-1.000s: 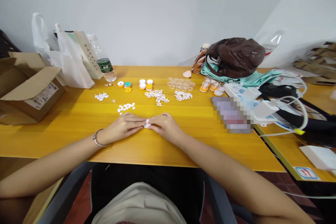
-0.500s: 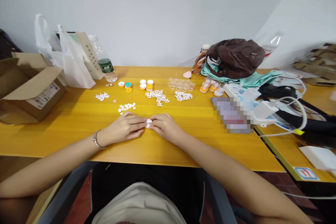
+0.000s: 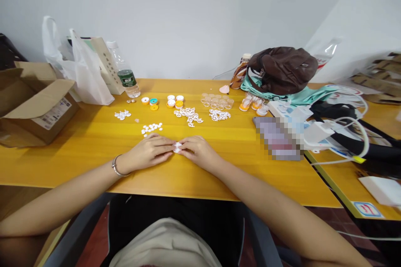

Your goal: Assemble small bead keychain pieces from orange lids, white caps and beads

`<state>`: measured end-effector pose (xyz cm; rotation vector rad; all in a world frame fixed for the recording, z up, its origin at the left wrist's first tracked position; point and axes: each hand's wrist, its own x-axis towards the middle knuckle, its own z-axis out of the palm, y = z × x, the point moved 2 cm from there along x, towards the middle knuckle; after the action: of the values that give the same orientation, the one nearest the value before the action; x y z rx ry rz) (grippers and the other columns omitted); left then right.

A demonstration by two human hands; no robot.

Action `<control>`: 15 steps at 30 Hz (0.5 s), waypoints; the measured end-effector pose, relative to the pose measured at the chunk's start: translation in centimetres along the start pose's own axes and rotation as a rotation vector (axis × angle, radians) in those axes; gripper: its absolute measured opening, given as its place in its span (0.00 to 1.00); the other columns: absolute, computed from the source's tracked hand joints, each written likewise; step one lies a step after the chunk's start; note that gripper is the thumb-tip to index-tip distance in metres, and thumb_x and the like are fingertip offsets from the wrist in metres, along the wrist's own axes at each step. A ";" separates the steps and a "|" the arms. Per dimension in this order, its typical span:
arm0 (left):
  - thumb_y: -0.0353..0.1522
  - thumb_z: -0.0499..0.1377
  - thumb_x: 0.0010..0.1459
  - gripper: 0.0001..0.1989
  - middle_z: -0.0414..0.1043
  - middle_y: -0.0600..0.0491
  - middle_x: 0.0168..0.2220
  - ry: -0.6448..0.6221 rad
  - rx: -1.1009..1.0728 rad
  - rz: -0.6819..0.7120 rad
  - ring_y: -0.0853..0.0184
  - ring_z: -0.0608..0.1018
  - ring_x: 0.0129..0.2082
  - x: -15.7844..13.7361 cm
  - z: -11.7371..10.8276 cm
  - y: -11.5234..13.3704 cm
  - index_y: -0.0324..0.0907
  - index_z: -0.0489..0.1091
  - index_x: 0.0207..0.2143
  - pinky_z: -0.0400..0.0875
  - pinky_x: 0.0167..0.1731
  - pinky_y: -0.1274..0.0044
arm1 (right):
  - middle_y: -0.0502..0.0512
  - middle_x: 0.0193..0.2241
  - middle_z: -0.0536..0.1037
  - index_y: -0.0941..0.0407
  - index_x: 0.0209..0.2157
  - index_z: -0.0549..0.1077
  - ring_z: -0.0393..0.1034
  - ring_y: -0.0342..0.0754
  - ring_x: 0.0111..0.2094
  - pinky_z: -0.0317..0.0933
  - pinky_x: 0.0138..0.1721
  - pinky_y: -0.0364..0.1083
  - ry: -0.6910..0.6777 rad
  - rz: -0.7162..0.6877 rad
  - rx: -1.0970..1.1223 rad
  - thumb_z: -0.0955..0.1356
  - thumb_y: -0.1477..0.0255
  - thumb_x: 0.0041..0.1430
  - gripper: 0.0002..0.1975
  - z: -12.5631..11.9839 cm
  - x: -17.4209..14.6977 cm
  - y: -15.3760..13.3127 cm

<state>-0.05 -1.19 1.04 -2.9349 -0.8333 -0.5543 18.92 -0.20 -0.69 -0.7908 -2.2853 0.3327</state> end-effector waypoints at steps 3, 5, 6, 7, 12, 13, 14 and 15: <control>0.35 0.48 0.59 0.13 0.71 0.51 0.44 0.061 0.007 -0.098 0.67 0.72 0.42 0.0 -0.5 -1.3 0.45 0.67 0.44 0.61 0.44 0.73 | 0.54 0.36 0.77 0.53 0.33 0.74 0.71 0.46 0.37 0.62 0.41 0.47 -0.009 0.014 0.012 0.66 0.70 0.54 0.06 0.0 0.0 0.1; 0.34 0.49 0.59 0.12 0.71 0.50 0.40 0.131 0.016 -0.246 0.66 0.72 0.40 -0.1 -1.0 -3.1 0.43 0.68 0.42 0.63 0.41 0.73 | 0.54 0.37 0.77 0.53 0.33 0.74 0.71 0.46 0.38 0.62 0.42 0.47 -0.020 0.026 0.018 0.66 0.70 0.53 0.06 0.0 0.1 0.1; 0.34 0.49 0.58 0.12 0.71 0.49 0.39 0.159 0.020 -0.325 0.66 0.72 0.38 -0.2 -1.2 -4.0 0.42 0.69 0.40 0.64 0.40 0.73 | 0.54 0.37 0.77 0.54 0.34 0.73 0.71 0.46 0.38 0.62 0.42 0.47 -0.022 0.031 0.021 0.66 0.70 0.53 0.06 0.0 0.1 0.2; 0.35 0.50 0.58 0.11 0.71 0.49 0.37 0.176 0.023 -0.391 0.66 0.72 0.37 -0.3 -1.4 -4.9 0.41 0.70 0.38 0.65 0.39 0.73 | 0.54 0.37 0.77 0.54 0.34 0.73 0.71 0.46 0.39 0.62 0.42 0.47 -0.021 0.036 0.027 0.66 0.70 0.53 0.06 0.0 0.1 0.2; 0.37 0.54 0.54 0.10 0.70 0.51 0.32 0.129 -0.010 -0.544 0.67 0.71 0.32 -0.4 -1.2 -7.3 0.41 0.71 0.32 0.65 0.34 0.75 | 0.54 0.36 0.77 0.55 0.34 0.73 0.71 0.45 0.39 0.63 0.42 0.46 -0.009 0.052 0.043 0.67 0.71 0.52 0.06 -0.2 0.1 0.0; 0.37 0.54 0.54 0.10 0.69 0.51 0.32 0.116 -0.009 -0.555 0.67 0.71 0.31 -0.3 -1.1 -7.4 0.41 0.71 0.32 0.65 0.33 0.75 | 0.55 0.36 0.77 0.55 0.33 0.73 0.71 0.46 0.39 0.63 0.42 0.46 -0.012 0.050 0.044 0.67 0.71 0.52 0.06 -0.2 0.2 -0.1; 0.37 0.55 0.53 0.10 0.69 0.51 0.31 0.106 -0.003 -0.564 0.67 0.71 0.31 -0.3 -1.0 -7.4 0.41 0.71 0.31 0.65 0.33 0.75 | 0.55 0.36 0.77 0.55 0.33 0.73 0.71 0.46 0.39 0.63 0.42 0.46 -0.012 0.046 0.045 0.67 0.71 0.52 0.06 -0.2 0.2 -0.1; 0.36 0.55 0.53 0.09 0.70 0.51 0.31 0.099 0.003 -0.572 0.67 0.71 0.30 -0.2 -0.9 -7.4 0.41 0.71 0.30 0.64 0.32 0.75 | 0.55 0.36 0.77 0.55 0.33 0.73 0.71 0.46 0.39 0.63 0.42 0.46 -0.013 0.042 0.046 0.67 0.71 0.52 0.06 -0.2 0.2 -0.1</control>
<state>-4.33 4.86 1.35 -2.6108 -1.6617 -0.7071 18.91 -0.18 -0.38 -0.8160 -2.2672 0.4091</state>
